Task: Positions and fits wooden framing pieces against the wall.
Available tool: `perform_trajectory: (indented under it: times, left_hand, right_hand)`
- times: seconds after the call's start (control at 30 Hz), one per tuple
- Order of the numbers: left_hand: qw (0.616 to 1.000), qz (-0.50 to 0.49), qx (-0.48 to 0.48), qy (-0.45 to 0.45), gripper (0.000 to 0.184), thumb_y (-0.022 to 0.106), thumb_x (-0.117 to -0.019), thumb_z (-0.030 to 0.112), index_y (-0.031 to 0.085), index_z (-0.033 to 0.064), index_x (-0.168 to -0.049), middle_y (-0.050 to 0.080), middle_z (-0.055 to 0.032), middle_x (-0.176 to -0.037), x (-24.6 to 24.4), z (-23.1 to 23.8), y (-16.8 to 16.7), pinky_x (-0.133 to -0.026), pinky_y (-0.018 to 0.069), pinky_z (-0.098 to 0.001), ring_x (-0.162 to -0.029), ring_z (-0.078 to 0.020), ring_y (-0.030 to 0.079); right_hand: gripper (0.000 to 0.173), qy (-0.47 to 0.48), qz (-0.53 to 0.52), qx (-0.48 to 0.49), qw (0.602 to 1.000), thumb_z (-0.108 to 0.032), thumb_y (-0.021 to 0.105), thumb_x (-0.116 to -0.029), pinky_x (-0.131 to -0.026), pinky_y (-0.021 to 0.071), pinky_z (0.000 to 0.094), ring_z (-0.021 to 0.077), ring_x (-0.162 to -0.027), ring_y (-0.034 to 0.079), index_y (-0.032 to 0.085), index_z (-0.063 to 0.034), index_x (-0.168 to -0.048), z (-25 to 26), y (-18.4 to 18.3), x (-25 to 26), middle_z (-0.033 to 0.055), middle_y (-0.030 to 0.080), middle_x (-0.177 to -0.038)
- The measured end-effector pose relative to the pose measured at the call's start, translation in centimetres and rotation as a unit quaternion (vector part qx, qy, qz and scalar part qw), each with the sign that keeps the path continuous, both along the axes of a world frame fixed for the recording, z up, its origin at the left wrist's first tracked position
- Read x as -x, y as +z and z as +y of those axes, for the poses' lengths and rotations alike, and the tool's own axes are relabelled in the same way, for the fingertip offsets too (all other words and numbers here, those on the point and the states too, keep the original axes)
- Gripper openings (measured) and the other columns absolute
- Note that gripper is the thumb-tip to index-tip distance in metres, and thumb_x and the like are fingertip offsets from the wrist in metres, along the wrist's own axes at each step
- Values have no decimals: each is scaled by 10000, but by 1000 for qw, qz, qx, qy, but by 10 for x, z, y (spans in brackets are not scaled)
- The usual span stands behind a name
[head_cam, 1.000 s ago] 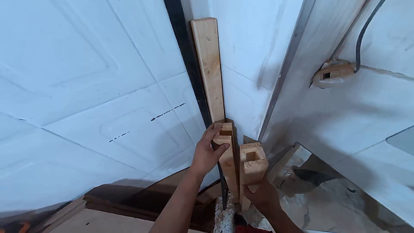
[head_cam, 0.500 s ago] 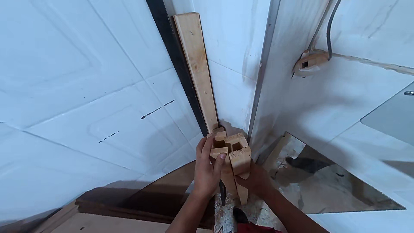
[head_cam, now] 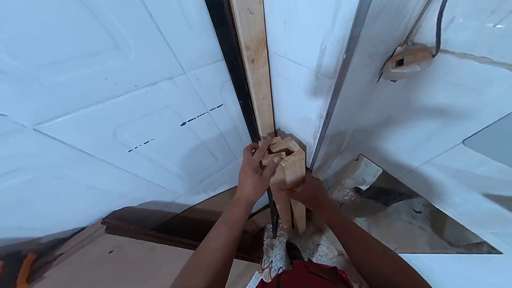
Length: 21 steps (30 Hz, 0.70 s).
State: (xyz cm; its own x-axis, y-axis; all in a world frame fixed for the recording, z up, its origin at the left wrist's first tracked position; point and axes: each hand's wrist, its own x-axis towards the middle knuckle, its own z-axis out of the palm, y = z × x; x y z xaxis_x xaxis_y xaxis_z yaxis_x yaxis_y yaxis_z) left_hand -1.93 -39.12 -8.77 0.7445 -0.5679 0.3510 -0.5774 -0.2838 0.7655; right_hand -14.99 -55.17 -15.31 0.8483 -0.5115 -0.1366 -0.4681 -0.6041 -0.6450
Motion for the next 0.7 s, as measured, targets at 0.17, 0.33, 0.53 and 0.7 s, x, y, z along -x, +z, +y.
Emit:
perform_trajectory:
  times: [0.17, 0.33, 0.53, 0.7]
  left_hand:
    - [996, 32, 80, -7, 733, 271, -1056, 633, 204, 228, -1663, 404, -118, -1601, 4, -14, -19, -1208, 344, -512, -1470, -249, 392]
    - [991, 80, 111, 12, 914, 286, -982, 772, 121, 194, -1671, 331, -133, -1644, 5, -20, -17, -1238, 315, -485, -1511, -227, 340]
    - [988, 129, -83, 29, 1178, 508, -886, 810, -109, 166, -1656, 105, -223, -1706, 7, -20, -7, -1177, 381, -578, -1521, -347, 330]
    - [943, 52, -325, 47, 1222, 613, -888, 733, -13, -11, -1628, 380, -289, -1548, 18, -31, -6, -1028, 519, -556, -1300, -409, 565]
  right_hand:
    - [812, -6, -124, 10, 992, -542, 868, -734, -774, 612, 517, 235, -891, 739, 588, -102, -1356, 12, 23, -6, 89, 750, -976]
    - [875, 12, -34, 8, 999, -564, 850, -757, -887, 581, 548, 315, -1010, 711, 544, -30, -1379, 17, 7, -12, 163, 717, -1100]
    - [789, 15, 176, 77, 981, -706, 669, -848, -750, 570, 580, 366, -892, 711, 628, 27, -1137, 10, 30, -27, 176, 702, -932]
    - [544, 50, 184, 121, 974, -557, 545, -1008, -742, 570, 557, 351, -905, 711, 700, -41, -929, 8, 33, -29, 164, 702, -899]
